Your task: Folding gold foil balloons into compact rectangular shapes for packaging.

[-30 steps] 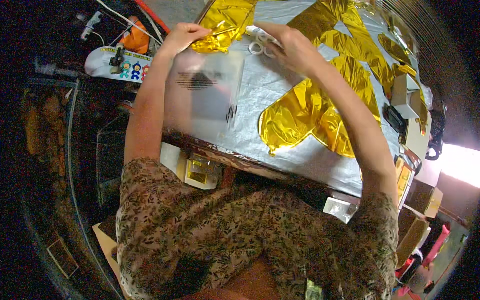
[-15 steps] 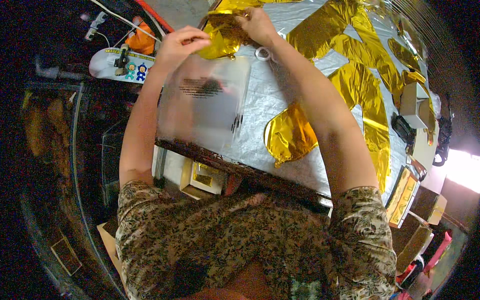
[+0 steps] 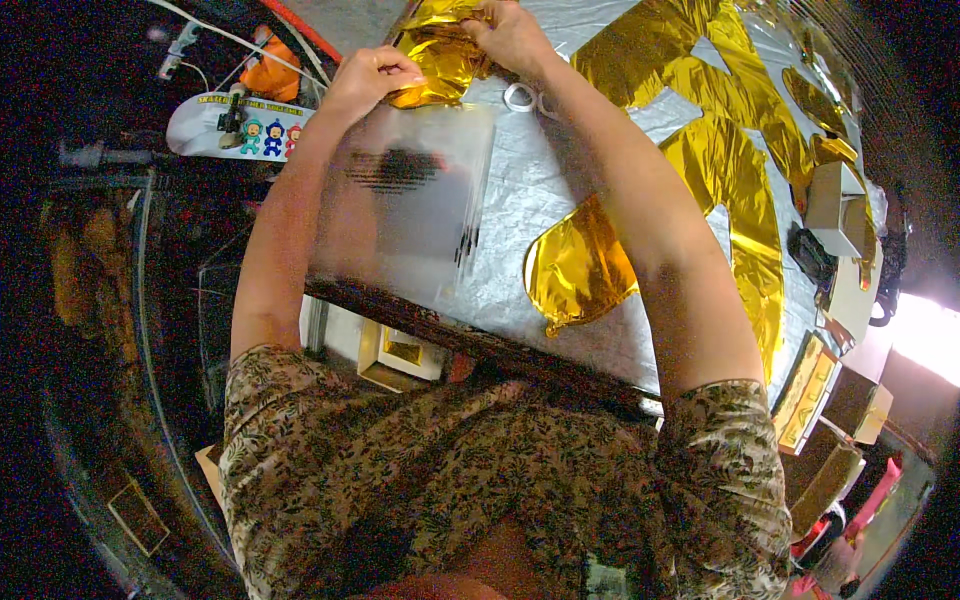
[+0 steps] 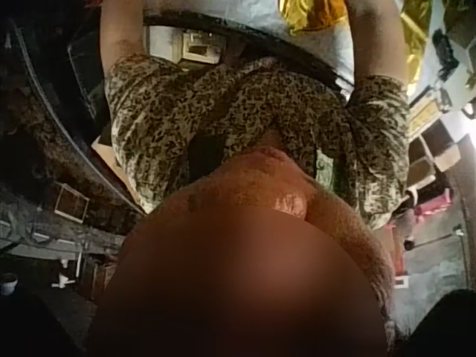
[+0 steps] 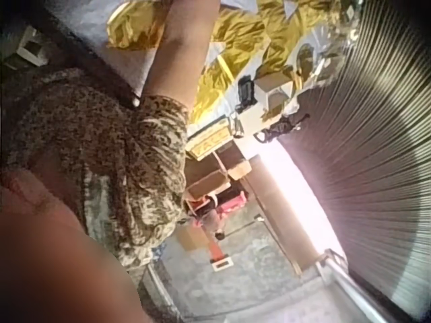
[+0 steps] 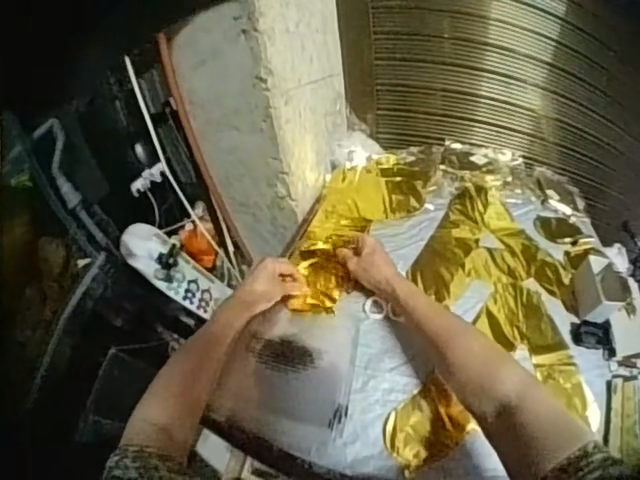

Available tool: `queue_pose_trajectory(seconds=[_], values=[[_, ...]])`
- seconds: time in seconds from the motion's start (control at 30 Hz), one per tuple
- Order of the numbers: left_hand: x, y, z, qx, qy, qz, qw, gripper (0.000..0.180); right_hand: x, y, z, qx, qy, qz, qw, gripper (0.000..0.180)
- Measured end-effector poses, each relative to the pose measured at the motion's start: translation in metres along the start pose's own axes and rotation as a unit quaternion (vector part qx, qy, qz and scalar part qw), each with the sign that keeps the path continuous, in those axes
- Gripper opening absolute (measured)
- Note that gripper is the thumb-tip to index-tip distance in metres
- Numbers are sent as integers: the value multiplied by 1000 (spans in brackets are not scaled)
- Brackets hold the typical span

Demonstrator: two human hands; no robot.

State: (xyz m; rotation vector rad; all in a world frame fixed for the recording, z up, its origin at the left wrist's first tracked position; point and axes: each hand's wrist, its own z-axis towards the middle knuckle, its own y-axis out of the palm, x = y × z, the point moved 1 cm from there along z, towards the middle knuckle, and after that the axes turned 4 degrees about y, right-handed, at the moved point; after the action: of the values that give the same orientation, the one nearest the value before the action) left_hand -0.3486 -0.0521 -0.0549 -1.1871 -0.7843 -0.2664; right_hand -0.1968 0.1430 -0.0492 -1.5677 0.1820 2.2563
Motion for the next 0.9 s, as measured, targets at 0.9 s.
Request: queue_pose_trajectory(seconds=[0.9], values=[[34,-38,59,53,-6,-117,992,19,37,-9,17,4,119,-144,982,24]])
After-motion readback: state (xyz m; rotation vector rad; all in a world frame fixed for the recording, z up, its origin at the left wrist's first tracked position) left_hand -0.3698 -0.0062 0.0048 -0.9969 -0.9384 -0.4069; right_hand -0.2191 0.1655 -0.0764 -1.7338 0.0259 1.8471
